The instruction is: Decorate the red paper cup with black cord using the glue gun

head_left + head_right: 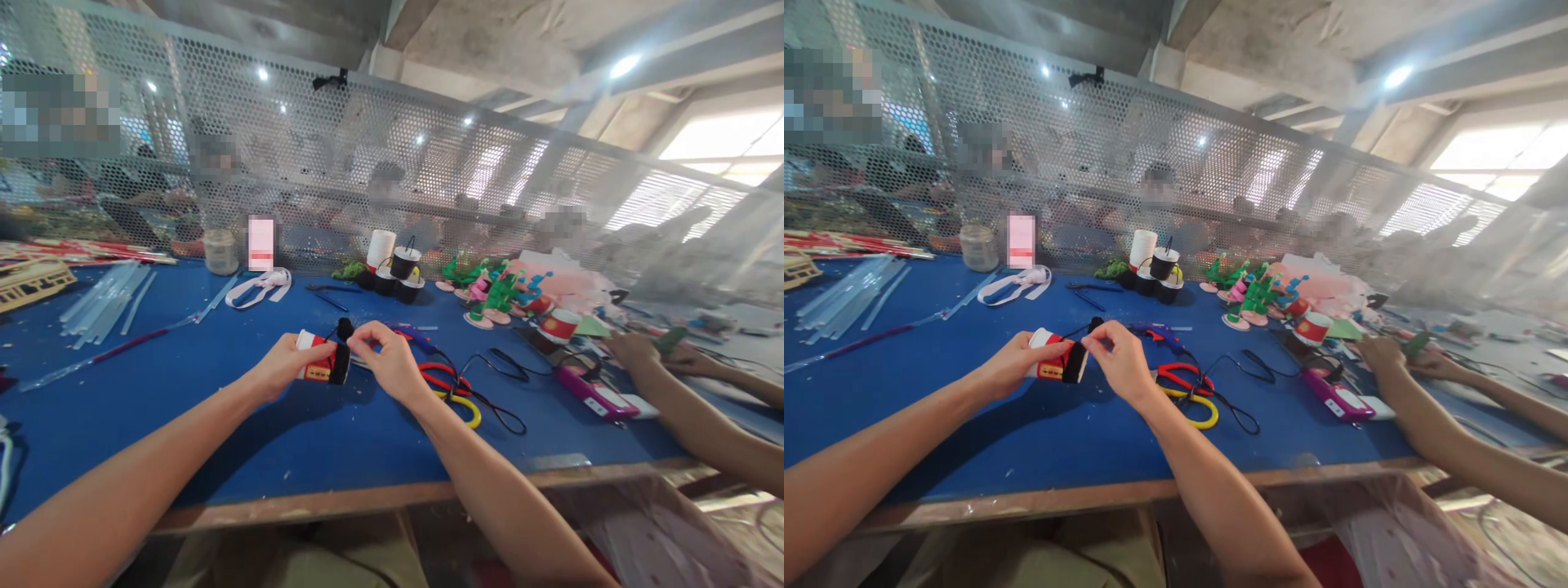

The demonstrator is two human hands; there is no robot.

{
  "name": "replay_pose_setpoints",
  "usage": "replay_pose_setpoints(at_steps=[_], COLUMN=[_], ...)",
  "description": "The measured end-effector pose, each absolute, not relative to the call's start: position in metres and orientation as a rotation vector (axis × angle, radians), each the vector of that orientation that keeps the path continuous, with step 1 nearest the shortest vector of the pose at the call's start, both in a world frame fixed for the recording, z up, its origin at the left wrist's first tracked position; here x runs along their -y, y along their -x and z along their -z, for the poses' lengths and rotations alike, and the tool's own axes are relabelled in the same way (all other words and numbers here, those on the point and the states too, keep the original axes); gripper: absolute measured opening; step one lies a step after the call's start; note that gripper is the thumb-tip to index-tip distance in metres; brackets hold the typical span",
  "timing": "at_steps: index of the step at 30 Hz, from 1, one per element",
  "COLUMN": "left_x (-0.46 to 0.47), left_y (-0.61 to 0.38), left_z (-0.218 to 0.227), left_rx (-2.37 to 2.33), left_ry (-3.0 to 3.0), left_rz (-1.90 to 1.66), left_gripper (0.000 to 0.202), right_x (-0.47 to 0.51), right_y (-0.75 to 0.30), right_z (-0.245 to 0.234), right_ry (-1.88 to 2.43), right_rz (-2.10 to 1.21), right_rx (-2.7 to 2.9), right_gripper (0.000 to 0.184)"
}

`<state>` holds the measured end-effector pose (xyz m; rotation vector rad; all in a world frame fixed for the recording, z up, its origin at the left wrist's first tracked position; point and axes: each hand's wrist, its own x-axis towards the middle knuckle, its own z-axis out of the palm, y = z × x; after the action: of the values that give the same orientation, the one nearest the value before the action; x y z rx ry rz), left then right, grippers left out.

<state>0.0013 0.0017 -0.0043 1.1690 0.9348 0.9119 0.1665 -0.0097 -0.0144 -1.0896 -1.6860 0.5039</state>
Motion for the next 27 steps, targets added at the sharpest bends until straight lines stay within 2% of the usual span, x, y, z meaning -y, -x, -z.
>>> replay_pose_setpoints(at_steps=[6, 11, 14, 17, 19, 22, 25, 27], left_x=[-0.001, -0.001, -0.006, -0.012, -0.015, -0.016, -0.014, -0.012], left_y=[-0.002, -0.002, 0.001, 0.005, 0.007, 0.007, 0.006, 0.005], left_z=[0.002, 0.003, 0.006, 0.01, 0.012, 0.013, 0.014, 0.014], left_rx=[-0.978, -0.988, -1.018, -1.067, -1.092, -1.093, -1.082, -1.093], left_ry=[-1.176, -1.219, -1.225, -1.253, -1.276, -1.285, -1.296, -1.338], left_rz=[-0.942, -0.947, -0.985, -1.027, -1.022, -1.0, -0.949, -0.901], left_gripper=[0.026, 0.027, 0.028, 0.027, 0.027, 0.026, 0.026, 0.027], right_x=[0.007, 0.013, 0.01, 0.0, -0.009, -0.025, -0.039, -0.046], right_y=[-0.171, -0.166, -0.174, -0.197, -0.216, -0.242, -0.256, -0.259], right_z=[0.012, 0.011, 0.006, -0.003, -0.011, -0.019, -0.014, -0.004], right_ry=[1.24, 1.277, 1.273, 1.356, 1.408, 1.83, 2.159, 2.221], right_rz=[-0.589, -0.74, -0.76, -0.606, -0.479, -0.127, -0.197, -0.281], right_rx=[1.726, 1.915, 1.77, 1.581, 1.556, 1.604, 1.663, 1.657], right_gripper=[0.035, 0.039, 0.039, 0.034, 0.018, 0.017, 0.004, 0.01])
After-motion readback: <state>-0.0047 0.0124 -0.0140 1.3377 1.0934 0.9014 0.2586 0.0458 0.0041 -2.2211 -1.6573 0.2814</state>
